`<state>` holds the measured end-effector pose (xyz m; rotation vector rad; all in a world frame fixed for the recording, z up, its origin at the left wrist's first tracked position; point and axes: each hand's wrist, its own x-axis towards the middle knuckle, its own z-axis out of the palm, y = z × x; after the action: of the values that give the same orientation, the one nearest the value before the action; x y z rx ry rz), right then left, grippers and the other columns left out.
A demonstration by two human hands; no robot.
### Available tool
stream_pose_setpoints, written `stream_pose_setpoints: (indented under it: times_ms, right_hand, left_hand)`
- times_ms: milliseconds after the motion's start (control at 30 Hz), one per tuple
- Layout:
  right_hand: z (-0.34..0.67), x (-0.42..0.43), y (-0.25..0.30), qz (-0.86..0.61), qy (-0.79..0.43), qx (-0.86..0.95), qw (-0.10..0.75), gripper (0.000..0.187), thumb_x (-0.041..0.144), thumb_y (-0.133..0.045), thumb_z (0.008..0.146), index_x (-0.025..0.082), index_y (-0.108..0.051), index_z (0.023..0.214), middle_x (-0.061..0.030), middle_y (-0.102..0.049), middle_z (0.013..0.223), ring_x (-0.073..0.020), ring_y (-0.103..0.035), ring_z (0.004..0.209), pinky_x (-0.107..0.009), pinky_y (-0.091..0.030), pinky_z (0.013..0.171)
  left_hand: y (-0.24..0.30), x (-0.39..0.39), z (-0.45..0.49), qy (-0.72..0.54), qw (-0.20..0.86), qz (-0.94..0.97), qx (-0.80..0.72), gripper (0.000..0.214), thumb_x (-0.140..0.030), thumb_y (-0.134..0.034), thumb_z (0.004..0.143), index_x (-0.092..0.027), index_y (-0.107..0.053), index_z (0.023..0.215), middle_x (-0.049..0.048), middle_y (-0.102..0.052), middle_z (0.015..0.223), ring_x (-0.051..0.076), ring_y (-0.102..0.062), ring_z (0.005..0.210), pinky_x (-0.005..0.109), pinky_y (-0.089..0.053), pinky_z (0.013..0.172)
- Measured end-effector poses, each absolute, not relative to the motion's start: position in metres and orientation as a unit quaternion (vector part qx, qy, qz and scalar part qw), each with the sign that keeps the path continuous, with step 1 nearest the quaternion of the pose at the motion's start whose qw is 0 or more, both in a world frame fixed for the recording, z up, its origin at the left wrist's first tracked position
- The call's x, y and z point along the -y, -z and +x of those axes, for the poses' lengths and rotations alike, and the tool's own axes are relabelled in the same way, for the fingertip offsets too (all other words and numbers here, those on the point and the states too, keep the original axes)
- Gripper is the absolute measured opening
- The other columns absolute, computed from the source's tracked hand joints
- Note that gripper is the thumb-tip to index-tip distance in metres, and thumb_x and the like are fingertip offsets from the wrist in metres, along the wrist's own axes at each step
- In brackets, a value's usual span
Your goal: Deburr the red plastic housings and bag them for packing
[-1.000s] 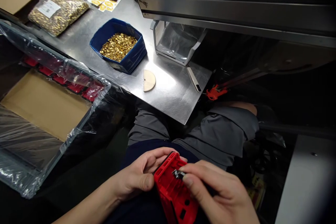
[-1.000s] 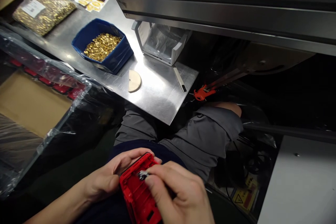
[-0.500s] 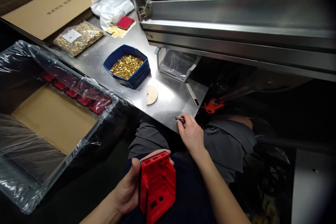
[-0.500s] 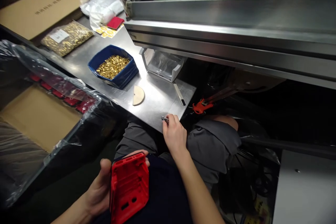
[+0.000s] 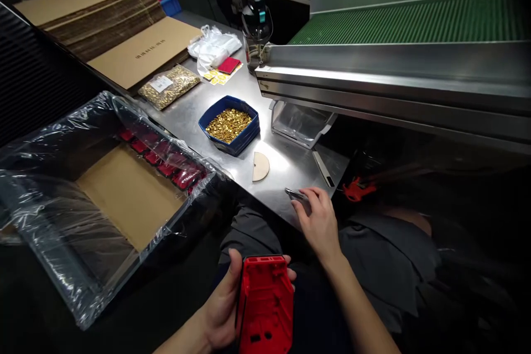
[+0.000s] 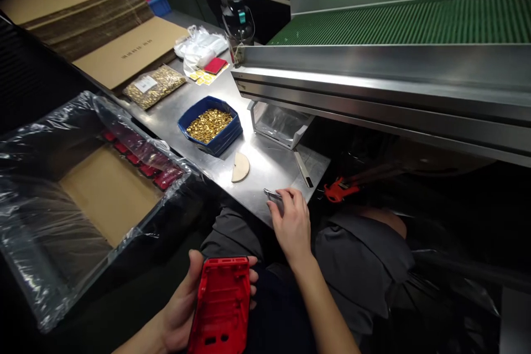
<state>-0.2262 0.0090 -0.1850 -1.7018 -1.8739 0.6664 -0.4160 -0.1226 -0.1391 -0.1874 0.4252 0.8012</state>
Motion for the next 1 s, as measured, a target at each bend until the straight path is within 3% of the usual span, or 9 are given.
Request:
stream_pose_setpoints:
  times_ms: [133, 233, 367, 567, 733, 833, 933, 1000]
  right_hand:
    - [-0.220, 0.031, 0.151, -0.594, -0.468, 0.590, 0.283, 0.025, 0.042, -0.051, 0.099, 0.026, -0.066, 0.112, -0.0038, -0.069, 0.110, -0.0190, -0.066, 0.095, -0.029, -0.053, 0.083]
    - [-0.216, 0.063, 0.131, -0.593, -0.510, 0.552, 0.291, 0.022, 0.042, -0.054, 0.098, 0.027, -0.067, 0.108, -0.0014, -0.071, 0.105, -0.0177, -0.067, 0.098, -0.025, -0.052, 0.085]
    - [-0.213, 0.090, 0.112, -0.606, -0.460, 0.561, 0.327, 0.014, 0.035, -0.056, 0.097, 0.027, -0.067, 0.101, 0.0008, -0.071, 0.096, -0.0147, -0.067, 0.092, -0.020, -0.050, 0.083]
    - [-0.221, 0.102, 0.091, -0.483, -0.573, 0.621, 0.228, 0.018, 0.034, -0.050, 0.098, 0.028, -0.067, 0.103, 0.0004, -0.071, 0.095, -0.0134, -0.068, 0.081, -0.018, -0.051, 0.065]
    - [-0.226, 0.109, 0.087, -0.460, -0.569, 0.646, 0.218, 0.019, 0.034, -0.049, 0.099, 0.027, -0.067, 0.098, 0.0016, -0.070, 0.087, -0.0129, -0.066, 0.076, -0.019, -0.050, 0.067]
    - [-0.220, 0.103, 0.093, -0.498, -0.556, 0.623, 0.235, 0.022, 0.034, -0.048, 0.100, 0.025, -0.067, 0.093, 0.0004, -0.070, 0.085, -0.0142, -0.067, 0.077, -0.020, -0.050, 0.069]
    - [-0.214, 0.075, 0.112, -0.594, -0.476, 0.591, 0.266, 0.025, 0.037, -0.047, 0.101, 0.025, -0.067, 0.095, -0.0018, -0.071, 0.092, -0.0169, -0.068, 0.083, -0.024, -0.051, 0.072]
    - [-0.212, 0.045, 0.131, -0.638, -0.380, 0.617, 0.261, 0.023, 0.036, -0.047, 0.100, 0.025, -0.066, 0.104, -0.0042, -0.070, 0.103, -0.0190, -0.067, 0.089, -0.027, -0.052, 0.075]
  left_hand:
    - [0.136, 0.113, -0.411, -0.376, 0.894, -0.137, -0.204, 0.102, -0.083, -0.031, 0.086, 0.001, -0.053, 0.138, 0.0206, -0.071, 0.121, 0.028, -0.069, 0.106, 0.043, -0.048, 0.102]
    - [0.136, 0.110, -0.409, -0.372, 0.891, -0.145, -0.213, 0.099, -0.082, -0.029, 0.088, -0.001, -0.052, 0.140, 0.0197, -0.071, 0.121, 0.029, -0.069, 0.107, 0.045, -0.047, 0.103]
    - [0.138, 0.112, -0.411, -0.370, 0.892, -0.121, -0.228, 0.088, -0.076, -0.042, 0.089, -0.004, -0.057, 0.138, 0.0192, -0.069, 0.128, 0.029, -0.064, 0.120, 0.043, -0.040, 0.112]
    - [0.136, 0.118, -0.408, -0.402, 0.862, -0.049, -0.306, 0.075, -0.069, -0.066, 0.077, -0.020, -0.063, 0.133, 0.0130, -0.065, 0.137, 0.032, -0.056, 0.131, 0.043, -0.040, 0.112]
    - [0.133, 0.121, -0.404, -0.409, 0.850, -0.017, -0.331, 0.077, -0.069, -0.069, 0.074, -0.020, -0.063, 0.133, 0.0141, -0.066, 0.134, 0.033, -0.057, 0.129, 0.042, -0.041, 0.110]
    - [0.132, 0.118, -0.404, -0.372, 0.874, -0.042, -0.311, 0.079, -0.075, -0.058, 0.079, -0.014, -0.067, 0.128, 0.0154, -0.070, 0.126, 0.031, -0.060, 0.126, 0.040, -0.040, 0.111]
    - [0.131, 0.114, -0.406, -0.335, 0.887, -0.050, -0.314, 0.083, -0.078, -0.042, 0.086, -0.010, -0.067, 0.127, 0.0182, -0.072, 0.120, 0.033, -0.065, 0.117, 0.044, -0.042, 0.109]
    - [0.128, 0.111, -0.409, -0.335, 0.880, -0.014, -0.337, 0.076, -0.073, -0.046, 0.089, -0.013, -0.063, 0.133, 0.0183, -0.068, 0.128, 0.034, -0.064, 0.119, 0.047, -0.042, 0.108]
